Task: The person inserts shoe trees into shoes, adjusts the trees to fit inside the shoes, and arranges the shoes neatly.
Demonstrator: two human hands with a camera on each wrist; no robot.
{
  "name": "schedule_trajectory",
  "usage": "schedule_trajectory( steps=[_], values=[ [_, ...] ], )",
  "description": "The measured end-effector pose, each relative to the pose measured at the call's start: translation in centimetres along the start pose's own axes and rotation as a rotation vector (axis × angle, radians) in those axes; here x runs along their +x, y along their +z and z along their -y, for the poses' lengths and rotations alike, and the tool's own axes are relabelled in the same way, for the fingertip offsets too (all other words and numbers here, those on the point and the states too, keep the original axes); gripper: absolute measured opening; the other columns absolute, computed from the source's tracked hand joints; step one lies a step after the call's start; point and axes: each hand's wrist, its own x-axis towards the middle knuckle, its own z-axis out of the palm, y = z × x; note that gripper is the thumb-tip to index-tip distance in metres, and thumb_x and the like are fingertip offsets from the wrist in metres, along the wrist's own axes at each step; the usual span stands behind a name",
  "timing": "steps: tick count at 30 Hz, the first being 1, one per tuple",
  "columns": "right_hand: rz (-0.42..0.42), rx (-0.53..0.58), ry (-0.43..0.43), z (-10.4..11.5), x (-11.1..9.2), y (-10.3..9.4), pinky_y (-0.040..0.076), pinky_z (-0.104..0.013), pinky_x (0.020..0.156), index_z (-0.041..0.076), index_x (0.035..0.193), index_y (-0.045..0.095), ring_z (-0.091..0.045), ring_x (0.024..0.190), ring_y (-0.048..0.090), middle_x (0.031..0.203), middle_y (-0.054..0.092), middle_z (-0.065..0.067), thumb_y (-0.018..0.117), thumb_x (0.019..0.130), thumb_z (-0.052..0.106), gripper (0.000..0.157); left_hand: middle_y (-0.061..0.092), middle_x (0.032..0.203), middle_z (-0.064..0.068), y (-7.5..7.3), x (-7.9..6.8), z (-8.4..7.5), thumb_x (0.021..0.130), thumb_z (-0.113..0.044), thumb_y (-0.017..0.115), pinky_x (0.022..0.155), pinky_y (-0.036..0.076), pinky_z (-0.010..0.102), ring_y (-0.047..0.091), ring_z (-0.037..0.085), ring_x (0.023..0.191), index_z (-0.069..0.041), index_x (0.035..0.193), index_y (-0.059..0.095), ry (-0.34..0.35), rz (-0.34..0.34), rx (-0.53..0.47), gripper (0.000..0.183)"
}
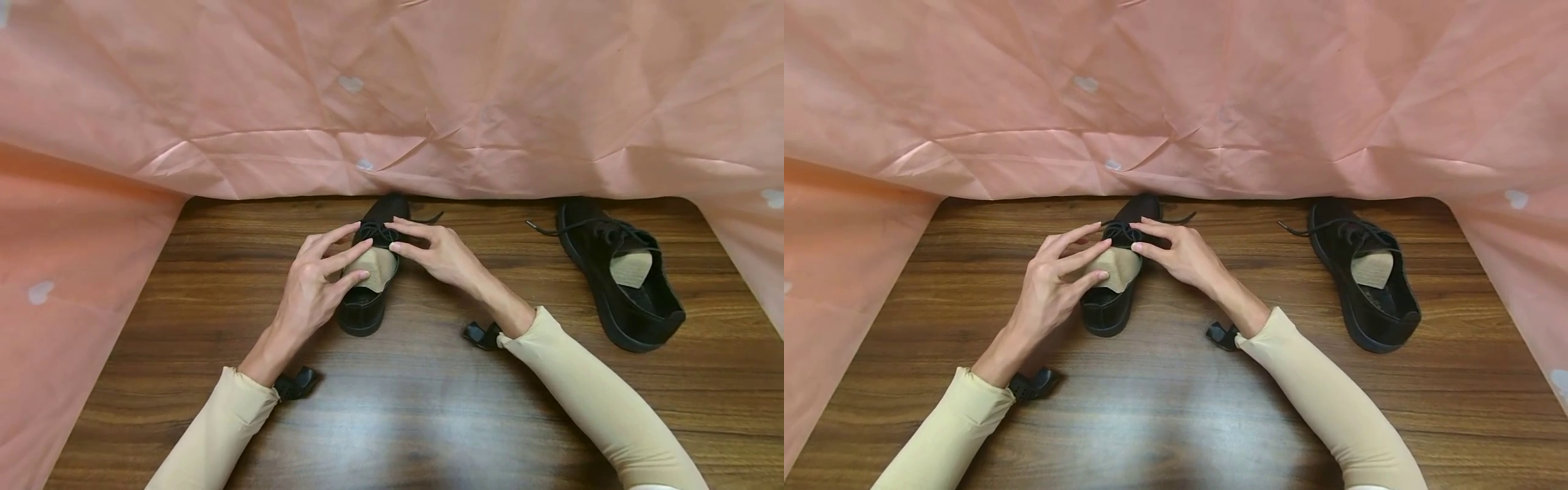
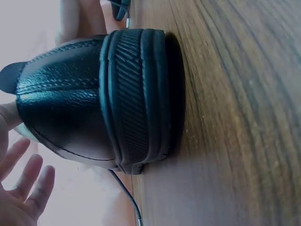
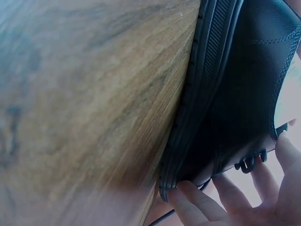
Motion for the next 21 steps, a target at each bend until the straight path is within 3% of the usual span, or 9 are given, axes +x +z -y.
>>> schedule_trajectory(
  steps=[3,10,15,18,21],
  values=[
    [-0.003,0.002,0.0,0.04,0.04,0.07,0.033,-0.039,0.113,0.033,0.137,0.062,-0.018,0.14,0.041,0.147,0.052,0.005,0.063,0.095,0.049,0.045,0.056,0.143,0.006,0.13,0.05,0.2,0.079,-0.015,0.083,0.09,0.047,0.045,0.057,0.03,0.116,-0.014,0.126,0.071,-0.009,0.019,-0.003,0.048],
    [-0.009,-0.01,-0.001,0.1,0.06,0.05,0.033,-0.038,0.113,0.033,0.137,0.062,-0.017,0.14,0.041,0.146,0.052,0.005,0.064,0.094,0.049,0.046,0.054,0.145,0.008,0.12,-0.01,0.36,0.087,-0.012,0.076,0.108,0.039,0.044,0.052,0.024,0.131,-0.016,0.132,0.066,-0.013,0.061,-0.018,0.047],
    [0.001,-0.019,0.001,-0.12,-0.18,0.2,0.034,-0.04,0.112,0.034,0.138,0.06,-0.016,0.14,0.04,0.148,0.05,0.006,0.062,0.095,0.05,0.047,0.039,0.156,0.003,0.11,-0.17,0.46,0.087,-0.012,0.076,0.087,0.053,0.04,0.056,0.028,0.125,-0.016,0.13,0.068,-0.03,0.07,-0.008,0.044],
    [0.009,-0.015,-0.009,-0.27,-0.23,0.31,0.033,-0.041,0.112,0.034,0.14,0.058,-0.015,0.14,0.04,0.149,0.049,0.004,0.062,0.096,0.049,0.047,0.032,0.16,0.003,0.1,-0.16,0.53,0.086,-0.012,0.077,0.073,0.055,0.038,0.057,0.029,0.122,-0.016,0.128,0.07,-0.028,0.067,0.003,0.043],
    [0.009,-0.03,-0.022,-0.26,-0.12,0.25,0.033,-0.041,0.112,0.034,0.141,0.057,-0.015,0.14,0.039,0.15,0.048,0.004,0.061,0.096,0.048,0.047,0.036,0.158,0.002,0.11,0.09,0.69,0.085,-0.015,0.079,0.081,0.054,0.039,0.057,0.027,0.123,-0.017,0.127,0.07,-0.016,0.062,0.042,0.043]
  ],
)
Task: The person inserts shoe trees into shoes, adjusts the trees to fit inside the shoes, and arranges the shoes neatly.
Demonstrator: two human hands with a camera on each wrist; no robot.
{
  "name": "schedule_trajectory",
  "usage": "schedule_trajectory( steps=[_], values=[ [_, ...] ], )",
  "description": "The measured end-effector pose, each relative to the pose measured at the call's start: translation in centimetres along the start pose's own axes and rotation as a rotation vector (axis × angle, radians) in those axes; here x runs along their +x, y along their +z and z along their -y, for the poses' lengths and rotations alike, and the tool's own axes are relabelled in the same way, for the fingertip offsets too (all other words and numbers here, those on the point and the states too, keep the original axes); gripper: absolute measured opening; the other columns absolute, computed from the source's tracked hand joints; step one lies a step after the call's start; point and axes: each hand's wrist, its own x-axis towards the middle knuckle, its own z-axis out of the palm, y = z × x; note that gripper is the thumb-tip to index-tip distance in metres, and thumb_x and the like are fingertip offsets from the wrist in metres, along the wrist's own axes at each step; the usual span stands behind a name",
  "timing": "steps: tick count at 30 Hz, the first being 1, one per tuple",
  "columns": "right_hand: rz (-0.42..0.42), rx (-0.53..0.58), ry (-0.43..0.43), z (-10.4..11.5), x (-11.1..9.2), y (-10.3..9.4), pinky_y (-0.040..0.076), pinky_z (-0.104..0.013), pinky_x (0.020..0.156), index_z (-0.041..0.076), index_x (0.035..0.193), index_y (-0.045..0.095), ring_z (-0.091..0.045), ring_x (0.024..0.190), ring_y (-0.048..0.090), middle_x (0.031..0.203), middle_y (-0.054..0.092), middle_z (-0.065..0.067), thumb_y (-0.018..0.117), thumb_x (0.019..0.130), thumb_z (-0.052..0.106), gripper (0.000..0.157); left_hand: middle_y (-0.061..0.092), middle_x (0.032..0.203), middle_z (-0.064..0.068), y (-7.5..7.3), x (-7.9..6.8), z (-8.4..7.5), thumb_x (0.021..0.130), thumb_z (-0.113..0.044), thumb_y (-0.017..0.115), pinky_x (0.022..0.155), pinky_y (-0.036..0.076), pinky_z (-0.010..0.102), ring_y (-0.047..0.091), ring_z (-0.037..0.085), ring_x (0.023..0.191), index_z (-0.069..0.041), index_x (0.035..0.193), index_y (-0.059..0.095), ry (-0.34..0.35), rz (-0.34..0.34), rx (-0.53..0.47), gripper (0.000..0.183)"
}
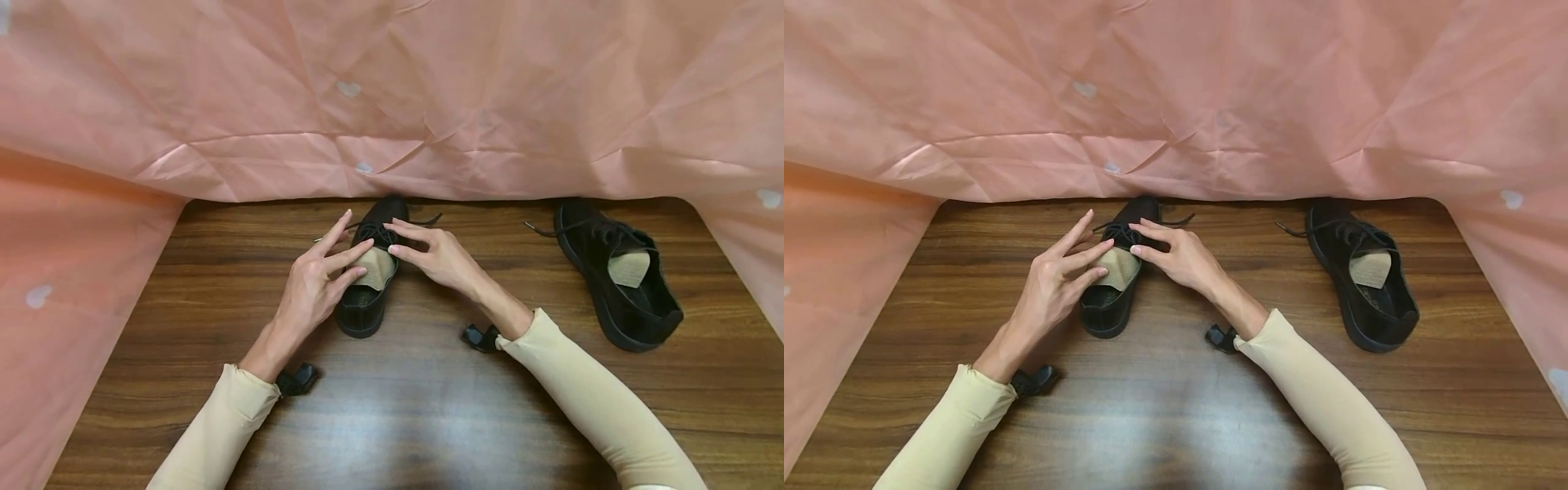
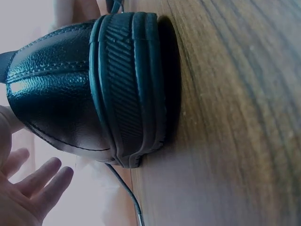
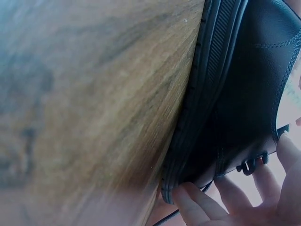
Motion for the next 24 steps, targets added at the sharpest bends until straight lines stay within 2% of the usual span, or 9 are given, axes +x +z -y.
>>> schedule_trajectory(
  steps=[4,6,13,24],
  values=[
    [0.011,-0.024,0.0,0.1,0.0,-0.1,0.033,-0.042,0.113,0.035,0.142,0.055,-0.016,0.14,0.039,0.15,0.047,0.005,0.06,0.097,0.047,0.047,0.044,0.153,0.002,0.1,0.2,0.2,0.083,-0.02,0.08,0.101,0.045,0.043,0.051,0.026,0.132,-0.019,0.127,0.071,0.009,-0.001,0.045,0.044],
    [0.009,-0.027,0.004,0.1,0.1,0.0,0.033,-0.042,0.113,0.035,0.142,0.055,-0.017,0.141,0.039,0.15,0.048,0.006,0.06,0.097,0.048,0.047,0.047,0.151,0.003,0.1,0.4,0.3,0.083,-0.02,0.08,0.107,0.041,0.044,0.048,0.026,0.135,-0.019,0.127,0.071,0.008,-0.005,0.05,0.044],
    [-0.006,-0.047,0.034,0.3,0.0,0.0,0.035,-0.041,0.112,0.036,0.143,0.054,-0.015,0.139,0.041,0.148,0.048,0.011,0.06,0.096,0.05,0.049,0.056,0.143,0.002,0.5,0.7,0.6,0.083,-0.021,0.081,0.087,0.053,0.042,0.065,0.026,0.115,-0.02,0.125,0.072,0.001,-0.024,0.042,0.044],
    [-0.037,-0.062,0.018,0.4,-0.2,0.2,0.039,-0.043,0.108,0.03,0.145,0.053,-0.016,0.134,0.047,0.146,0.051,0.009,0.062,0.096,0.046,0.052,0.057,0.142,-0.002,0.7,1.1,0.7,0.08,-0.022,0.083,0.084,0.054,0.04,0.067,0.023,0.109,-0.021,0.128,0.07,-0.001,-0.006,0.059,0.049]
  ],
)
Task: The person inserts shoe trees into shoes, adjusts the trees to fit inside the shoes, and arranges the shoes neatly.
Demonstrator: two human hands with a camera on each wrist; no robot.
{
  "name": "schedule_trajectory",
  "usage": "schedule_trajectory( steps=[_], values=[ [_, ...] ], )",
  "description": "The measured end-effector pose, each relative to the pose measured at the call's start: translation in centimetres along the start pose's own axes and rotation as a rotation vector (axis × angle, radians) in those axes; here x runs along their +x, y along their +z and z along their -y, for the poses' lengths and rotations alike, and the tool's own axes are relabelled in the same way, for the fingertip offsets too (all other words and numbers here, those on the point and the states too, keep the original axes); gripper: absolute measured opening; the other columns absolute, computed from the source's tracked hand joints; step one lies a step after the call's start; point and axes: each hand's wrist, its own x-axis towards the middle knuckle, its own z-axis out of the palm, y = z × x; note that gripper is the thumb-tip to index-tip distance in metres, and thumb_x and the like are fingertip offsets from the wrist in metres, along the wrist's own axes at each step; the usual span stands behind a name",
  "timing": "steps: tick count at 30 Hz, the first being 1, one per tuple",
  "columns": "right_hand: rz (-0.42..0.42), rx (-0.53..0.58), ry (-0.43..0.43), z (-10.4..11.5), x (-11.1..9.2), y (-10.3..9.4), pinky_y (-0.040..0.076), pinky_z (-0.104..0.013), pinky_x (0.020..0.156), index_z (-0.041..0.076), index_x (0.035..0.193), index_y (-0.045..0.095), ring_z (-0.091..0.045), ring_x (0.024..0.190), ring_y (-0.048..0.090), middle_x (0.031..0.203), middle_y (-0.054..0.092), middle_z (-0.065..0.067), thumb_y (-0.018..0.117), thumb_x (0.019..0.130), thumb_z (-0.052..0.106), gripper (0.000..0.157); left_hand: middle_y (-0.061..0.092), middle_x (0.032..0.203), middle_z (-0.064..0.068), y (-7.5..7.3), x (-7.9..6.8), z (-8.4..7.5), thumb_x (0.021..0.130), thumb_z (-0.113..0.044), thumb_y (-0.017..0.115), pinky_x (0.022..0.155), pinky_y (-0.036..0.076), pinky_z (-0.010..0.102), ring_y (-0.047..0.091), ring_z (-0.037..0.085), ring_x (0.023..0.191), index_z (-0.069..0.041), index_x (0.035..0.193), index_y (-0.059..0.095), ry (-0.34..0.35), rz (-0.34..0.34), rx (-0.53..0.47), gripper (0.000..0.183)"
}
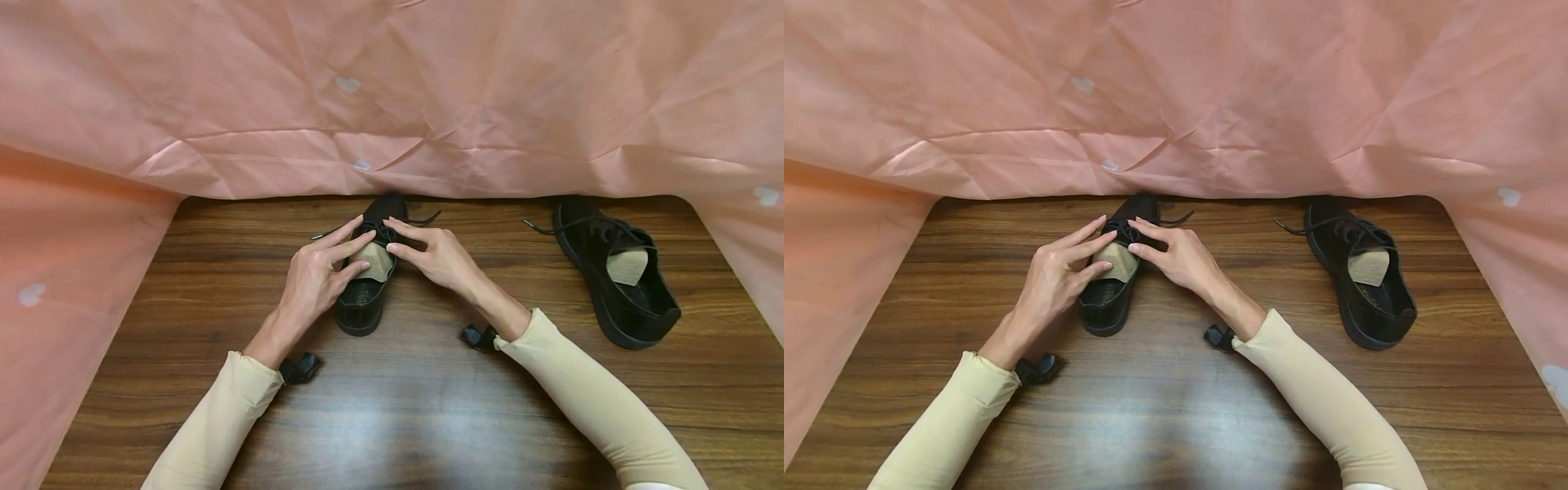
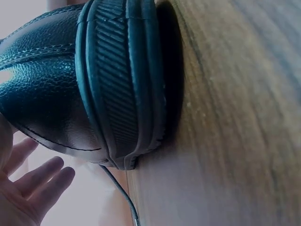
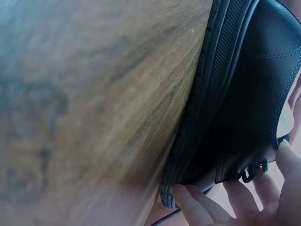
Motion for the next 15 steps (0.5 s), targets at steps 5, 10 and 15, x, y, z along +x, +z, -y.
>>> schedule_trajectory(
  steps=[5,10,15],
  values=[
    [-0.003,-0.007,0.004,-0.03,0.02,-0.01,0.039,-0.042,0.109,0.03,0.145,0.053,-0.016,0.135,0.046,0.146,0.051,0.009,0.062,0.097,0.045,0.051,0.058,0.14,0.001,0.06,0.39,0.1,0.079,-0.023,0.084,0.089,0.053,0.041,0.064,0.023,0.115,-0.021,0.131,0.067,-0.016,0.023,0.015,0.055],
    [0.017,0.01,0.016,0.03,0.0,-0.05,0.037,-0.042,0.11,0.032,0.146,0.052,-0.015,0.136,0.045,0.147,0.049,0.01,0.063,0.096,0.044,0.052,0.059,0.14,0.003,0.08,0.64,0.16,0.079,-0.019,0.085,0.09,0.053,0.041,0.064,0.023,0.116,-0.02,0.133,0.066,-0.038,0.038,-0.005,0.057],
    [0.033,0.01,0.013,-0.05,-0.01,0.0,0.037,-0.042,0.11,0.032,0.147,0.05,-0.015,0.136,0.044,0.148,0.048,0.009,0.063,0.096,0.043,0.053,0.057,0.141,0.001,0.11,0.79,0.2,0.079,-0.017,0.085,0.09,0.053,0.042,0.063,0.024,0.117,-0.02,0.135,0.065,-0.061,0.058,-0.005,0.06]
  ],
)
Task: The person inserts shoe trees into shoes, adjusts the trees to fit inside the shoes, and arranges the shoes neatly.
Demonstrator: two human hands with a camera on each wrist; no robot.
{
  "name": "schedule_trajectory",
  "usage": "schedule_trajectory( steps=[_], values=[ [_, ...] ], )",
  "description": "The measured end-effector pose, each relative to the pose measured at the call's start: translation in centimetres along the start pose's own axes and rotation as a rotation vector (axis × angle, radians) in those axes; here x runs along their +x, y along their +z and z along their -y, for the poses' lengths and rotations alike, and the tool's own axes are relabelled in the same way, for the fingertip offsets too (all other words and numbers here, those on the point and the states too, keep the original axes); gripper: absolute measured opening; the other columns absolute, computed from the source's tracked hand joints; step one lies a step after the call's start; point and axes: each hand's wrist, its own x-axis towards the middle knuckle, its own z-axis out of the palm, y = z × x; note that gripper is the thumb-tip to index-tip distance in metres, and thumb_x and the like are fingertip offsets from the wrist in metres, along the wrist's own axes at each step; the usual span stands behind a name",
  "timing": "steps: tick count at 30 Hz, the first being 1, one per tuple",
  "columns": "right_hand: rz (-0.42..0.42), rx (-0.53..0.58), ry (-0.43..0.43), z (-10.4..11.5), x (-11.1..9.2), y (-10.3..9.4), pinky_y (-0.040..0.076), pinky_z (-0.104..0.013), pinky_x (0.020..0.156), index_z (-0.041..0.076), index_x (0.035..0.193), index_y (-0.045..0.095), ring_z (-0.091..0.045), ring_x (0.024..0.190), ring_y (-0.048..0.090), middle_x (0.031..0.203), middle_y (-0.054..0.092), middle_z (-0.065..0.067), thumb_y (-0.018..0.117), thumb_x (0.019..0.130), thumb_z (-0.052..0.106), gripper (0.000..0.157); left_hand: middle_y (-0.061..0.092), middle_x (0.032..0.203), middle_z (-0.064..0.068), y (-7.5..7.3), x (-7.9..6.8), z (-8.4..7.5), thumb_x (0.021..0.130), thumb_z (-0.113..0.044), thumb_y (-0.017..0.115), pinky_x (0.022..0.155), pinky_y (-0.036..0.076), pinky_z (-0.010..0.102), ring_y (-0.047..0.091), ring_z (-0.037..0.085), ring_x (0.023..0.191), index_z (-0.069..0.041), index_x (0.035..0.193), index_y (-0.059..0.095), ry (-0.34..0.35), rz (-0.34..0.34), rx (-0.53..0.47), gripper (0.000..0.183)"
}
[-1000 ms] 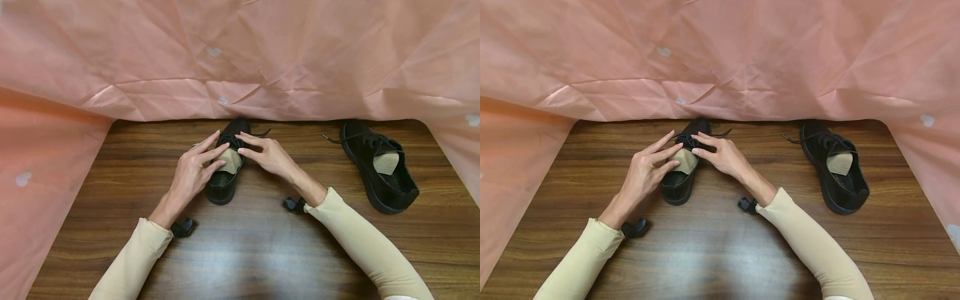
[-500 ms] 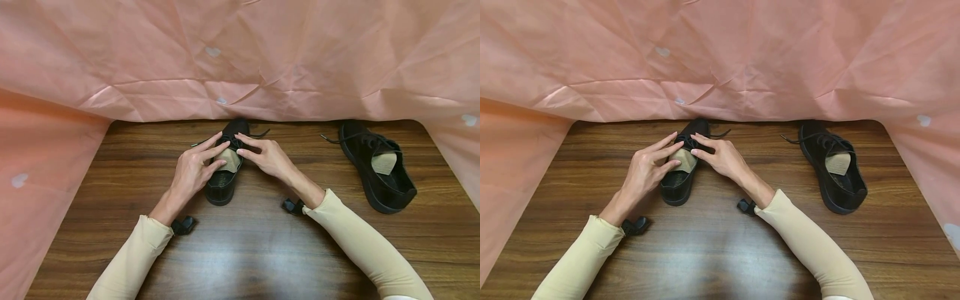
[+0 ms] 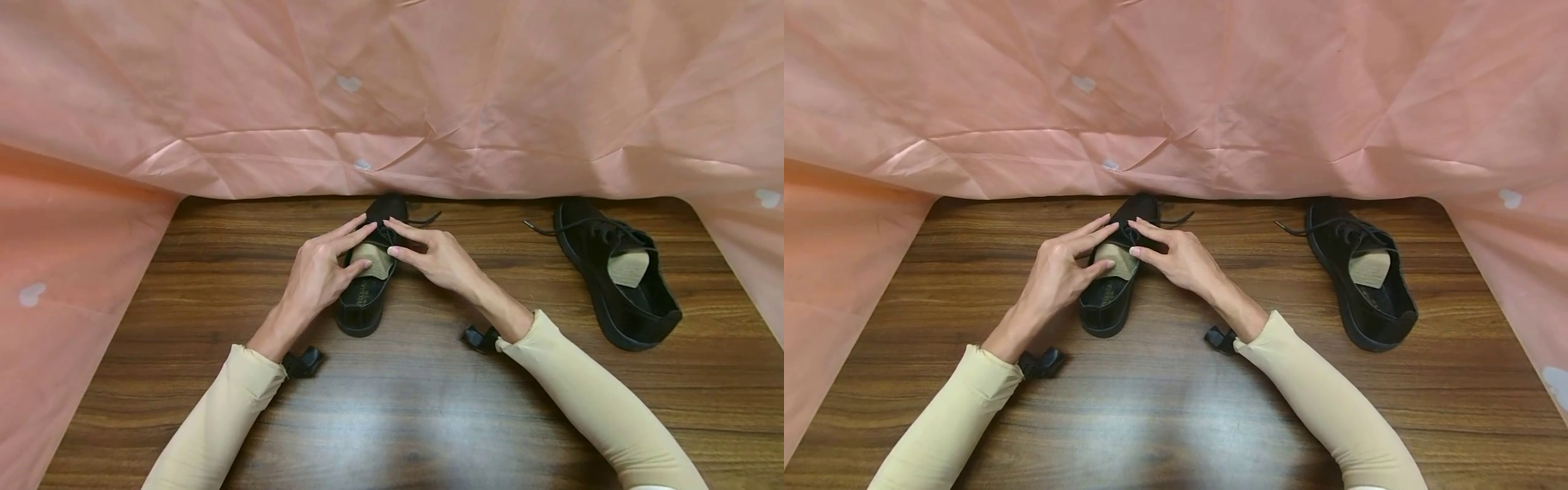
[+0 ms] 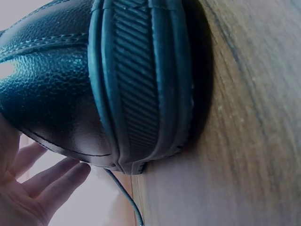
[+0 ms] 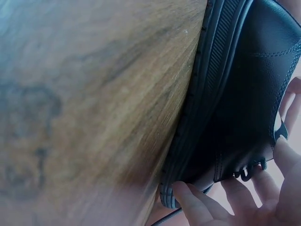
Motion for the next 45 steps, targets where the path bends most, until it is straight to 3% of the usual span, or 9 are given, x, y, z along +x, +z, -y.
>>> schedule_trajectory(
  steps=[9,23,24,27,31,33,36,39,45],
  values=[
    [0.004,0.001,-0.009,0.0,-0.1,0.0,0.036,-0.042,0.111,0.032,0.147,0.049,-0.016,0.138,0.043,0.15,0.045,0.01,0.063,0.097,0.042,0.053,0.058,0.141,0.001,0.1,0.4,0.1,0.078,-0.017,0.086,0.079,0.054,0.04,0.066,0.023,0.11,-0.02,0.137,0.062,-0.032,0.02,0.01,0.064],
    [0.025,-0.001,-0.028,0.2,-0.6,0.1,0.032,-0.045,0.113,0.035,0.151,0.042,-0.019,0.143,0.033,0.16,0.032,0.005,0.063,0.096,0.045,0.06,0.058,0.14,0.004,0.2,0.9,0.3,0.077,-0.017,0.087,0.087,0.053,0.043,0.063,0.026,0.115,-0.021,0.141,0.059,-0.126,0.067,0.011,0.069],
    [0.029,-0.002,-0.024,0.2,-0.6,0.1,0.032,-0.046,0.113,0.036,0.152,0.041,-0.021,0.144,0.032,0.161,0.03,0.004,0.063,0.096,0.045,0.061,0.059,0.139,0.003,0.2,0.9,0.3,0.078,-0.017,0.087,0.086,0.053,0.043,0.064,0.025,0.113,-0.022,0.14,0.059,-0.136,0.073,0.017,0.069],
    [0.048,0.002,-0.004,0.2,-0.7,0.1,0.032,-0.049,0.113,0.038,0.153,0.037,-0.026,0.144,0.031,0.163,0.025,-0.001,0.064,0.095,0.046,0.065,0.068,0.125,0.008,0.2,1.0,0.2,0.079,-0.019,0.086,0.072,0.052,0.04,0.067,0.022,0.079,-0.024,0.141,0.059,-0.172,0.091,0.03,0.068],
    [0.066,0.0,0.017,0.3,-0.6,0.0,0.033,-0.051,0.111,0.042,0.153,0.035,-0.032,0.143,0.032,0.164,0.02,-0.009,0.065,0.094,0.047,0.066,0.073,0.09,0.013,0.2,1.0,0.2,0.079,-0.022,0.085,0.061,0.045,0.037,0.043,0.018,0.054,-0.026,0.141,0.059,-0.206,0.098,0.041,0.067],
    [0.069,-0.002,0.023,0.4,-0.6,-0.1,0.034,-0.052,0.11,0.043,0.152,0.035,-0.035,0.142,0.034,0.163,0.019,-0.012,0.065,0.094,0.047,0.066,0.071,0.084,0.013,0.2,1.1,0.2,0.079,-0.022,0.086,0.064,0.048,0.039,0.049,0.019,0.059,-0.026,0.141,0.059,-0.213,0.094,0.04,0.067],
    [0.078,-0.008,0.032,0.5,-0.6,-0.1,0.036,-0.051,0.109,0.043,0.153,0.035,-0.036,0.14,0.036,0.163,0.018,-0.015,0.066,0.093,0.047,0.067,0.073,0.108,0.011,0.2,1.2,0.4,0.078,-0.021,0.086,0.078,0.052,0.042,0.066,0.023,0.084,-0.023,0.14,0.06,-0.207,0.083,0.032,0.067],
    [0.088,-0.015,0.035,0.6,-0.6,-0.1,0.036,-0.051,0.109,0.041,0.154,0.034,-0.036,0.139,0.038,0.163,0.016,-0.016,0.067,0.093,0.045,0.069,0.066,0.128,0.007,0.2,1.2,0.5,0.077,-0.02,0.087,0.091,0.051,0.043,0.065,0.025,0.113,-0.02,0.139,0.061,-0.195,0.079,0.026,0.067],
    [0.098,0.032,0.034,0.4,-0.7,0.3,0.042,-0.045,0.106,0.036,0.156,0.032,-0.03,0.13,0.052,0.164,0.011,-0.018,0.069,0.093,0.041,0.073,0.065,0.131,0.006,0.3,1.1,0.5,0.078,-0.025,0.086,0.093,0.05,0.043,0.063,0.025,0.116,-0.021,0.141,0.059,-0.22,0.092,0.05,0.069]
  ],
)
